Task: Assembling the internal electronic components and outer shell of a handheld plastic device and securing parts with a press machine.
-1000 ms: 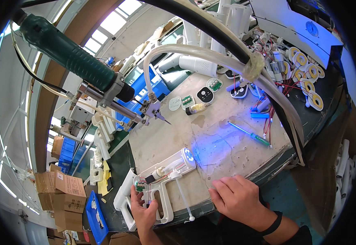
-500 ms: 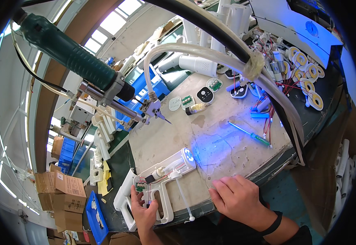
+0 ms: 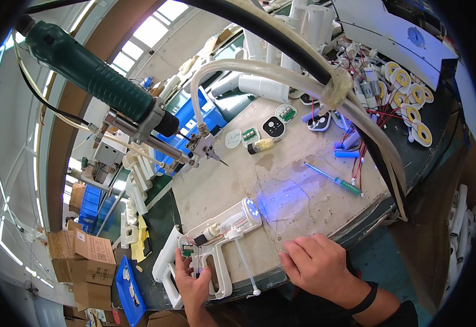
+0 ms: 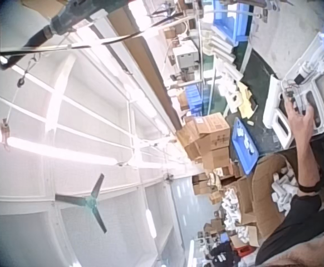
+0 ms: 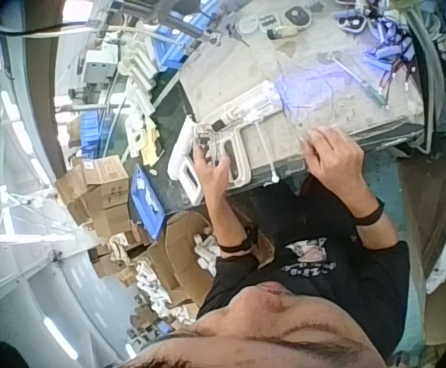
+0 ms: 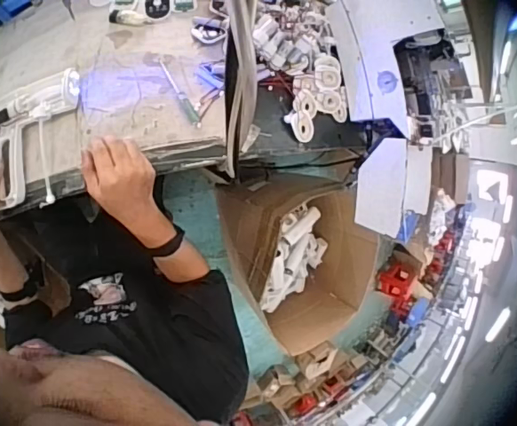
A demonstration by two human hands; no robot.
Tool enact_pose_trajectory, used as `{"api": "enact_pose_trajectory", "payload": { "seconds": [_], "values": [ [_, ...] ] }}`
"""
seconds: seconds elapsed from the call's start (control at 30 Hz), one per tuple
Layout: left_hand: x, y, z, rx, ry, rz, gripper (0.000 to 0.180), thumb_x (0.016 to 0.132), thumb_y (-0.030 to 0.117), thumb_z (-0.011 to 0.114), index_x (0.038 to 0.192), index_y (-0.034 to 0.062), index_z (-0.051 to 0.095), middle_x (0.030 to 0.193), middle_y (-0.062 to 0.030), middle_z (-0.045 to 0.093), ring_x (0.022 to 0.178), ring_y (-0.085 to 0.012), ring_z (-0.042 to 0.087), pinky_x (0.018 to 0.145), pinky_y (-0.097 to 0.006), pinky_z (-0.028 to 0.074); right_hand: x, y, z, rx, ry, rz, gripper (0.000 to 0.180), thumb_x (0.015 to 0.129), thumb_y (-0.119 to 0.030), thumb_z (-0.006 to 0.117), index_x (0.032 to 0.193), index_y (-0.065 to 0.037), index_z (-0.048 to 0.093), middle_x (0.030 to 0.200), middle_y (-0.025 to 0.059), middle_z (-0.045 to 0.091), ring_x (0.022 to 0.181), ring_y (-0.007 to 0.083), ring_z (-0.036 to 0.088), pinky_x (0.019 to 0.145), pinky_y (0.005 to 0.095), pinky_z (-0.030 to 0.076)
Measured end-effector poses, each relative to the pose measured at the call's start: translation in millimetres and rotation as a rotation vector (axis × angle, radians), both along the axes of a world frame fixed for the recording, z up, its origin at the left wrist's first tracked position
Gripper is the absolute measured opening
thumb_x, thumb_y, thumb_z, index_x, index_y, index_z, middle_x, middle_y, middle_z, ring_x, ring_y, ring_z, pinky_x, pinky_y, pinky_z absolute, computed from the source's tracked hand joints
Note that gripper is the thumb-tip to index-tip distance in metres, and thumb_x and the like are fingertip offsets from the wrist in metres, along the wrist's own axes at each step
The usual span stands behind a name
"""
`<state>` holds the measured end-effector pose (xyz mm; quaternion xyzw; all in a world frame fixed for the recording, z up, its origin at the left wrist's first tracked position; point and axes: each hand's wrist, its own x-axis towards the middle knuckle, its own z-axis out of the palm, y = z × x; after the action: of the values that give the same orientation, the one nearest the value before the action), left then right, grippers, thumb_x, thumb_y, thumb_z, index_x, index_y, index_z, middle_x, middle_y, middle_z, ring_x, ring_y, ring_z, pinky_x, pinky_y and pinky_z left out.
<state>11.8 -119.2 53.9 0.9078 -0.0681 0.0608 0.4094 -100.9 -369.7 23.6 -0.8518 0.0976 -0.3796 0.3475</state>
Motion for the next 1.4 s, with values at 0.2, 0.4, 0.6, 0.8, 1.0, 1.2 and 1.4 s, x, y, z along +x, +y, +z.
{"api": "enact_pose_trajectory", "payload": {
  "seconds": [0.2, 0.4, 0.6, 0.8, 1.0, 1.2, 1.4],
  "values": [
    [-1, 0, 1, 0.002, -0.004, 0.001, 0.089, 0.069, 0.009, 0.069, 0.147, -0.0048, 0.028, 0.121, -0.0212, 0.054, 0.100, -0.0259, 0.059, 0.083, -0.035, 0.051, 0, 0, 0, 0.020, 0.003, -0.001, 0.018, 0.074, -0.013, 0.073, 0.088, -0.006, 0.065, 0.081, 0.0066, 0.063, 0.066, 0.0250, 0.059, 0.057, 0.0336, 0.049],
    [0, 1, 0, 0.027, -0.002, 0.004, 0.089, 0.069, 0.009, 0.069, 0.147, -0.0042, 0.028, 0.122, -0.0208, 0.054, 0.100, -0.0260, 0.059, 0.083, -0.035, 0.051, 0, 1, 0, 0.039, 0.006, -0.003, 0.018, 0.074, -0.012, 0.073, 0.088, -0.005, 0.065, 0.082, 0.0069, 0.063, 0.066, 0.0254, 0.059, 0.058, 0.0340, 0.049],
    [1, -1, -3, 0.006, -0.014, -0.003, 0.089, 0.068, 0.008, 0.069, 0.146, -0.0054, 0.029, 0.123, -0.0198, 0.053, 0.102, -0.0256, 0.058, 0.085, -0.035, 0.049, 0, -1, -2, 0.050, 0.020, -0.033, 0.018, 0.074, -0.012, 0.073, 0.088, -0.005, 0.065, 0.082, 0.0072, 0.063, 0.067, 0.0259, 0.059, 0.058, 0.0343, 0.049],
    [3, 10, -3, 0.003, 0.012, -0.003, 0.086, 0.071, 0.008, 0.072, 0.145, -0.0069, 0.030, 0.128, -0.0170, 0.052, 0.110, -0.0236, 0.055, 0.088, -0.034, 0.046, 0, 0, 1, 0.057, 0.028, -0.078, 0.018, 0.074, -0.012, 0.073, 0.088, -0.005, 0.065, 0.082, 0.0075, 0.063, 0.067, 0.0264, 0.059, 0.059, 0.0347, 0.049],
    [15, 56, 34, -0.185, -0.148, -0.024, 0.073, 0.075, 0.004, 0.068, 0.142, -0.0011, 0.039, 0.141, -0.0129, 0.046, 0.120, -0.0243, 0.050, 0.093, -0.037, 0.045, 0, -1, 2, 0.065, 0.008, -0.045, 0.018, 0.074, -0.012, 0.073, 0.088, -0.005, 0.065, 0.082, 0.0078, 0.063, 0.067, 0.0269, 0.059, 0.059, 0.0351, 0.049],
    [80, 111, 77, 0.488, -0.106, -0.193, 0.080, 0.070, 0.019, 0.077, 0.139, -0.0001, 0.043, 0.137, -0.0190, 0.050, 0.127, -0.0304, 0.047, 0.105, -0.039, 0.039, -2, 1, 9, 0.082, -0.025, 0.026, 0.018, 0.074, -0.012, 0.073, 0.089, -0.005, 0.065, 0.082, 0.0081, 0.063, 0.068, 0.0274, 0.059, 0.059, 0.0355, 0.049],
    [138, 131, 37, 0.580, 0.212, -0.411, 0.075, 0.067, 0.022, 0.079, 0.133, 0.0009, 0.051, 0.139, -0.0192, 0.049, 0.126, -0.0313, 0.050, 0.106, -0.035, 0.040, -2, 2, 11, 0.071, -0.040, 0.011, 0.018, 0.074, -0.012, 0.073, 0.089, -0.005, 0.065, 0.082, 0.0085, 0.063, 0.068, 0.0279, 0.059, 0.060, 0.0358, 0.050]
  ]
}}
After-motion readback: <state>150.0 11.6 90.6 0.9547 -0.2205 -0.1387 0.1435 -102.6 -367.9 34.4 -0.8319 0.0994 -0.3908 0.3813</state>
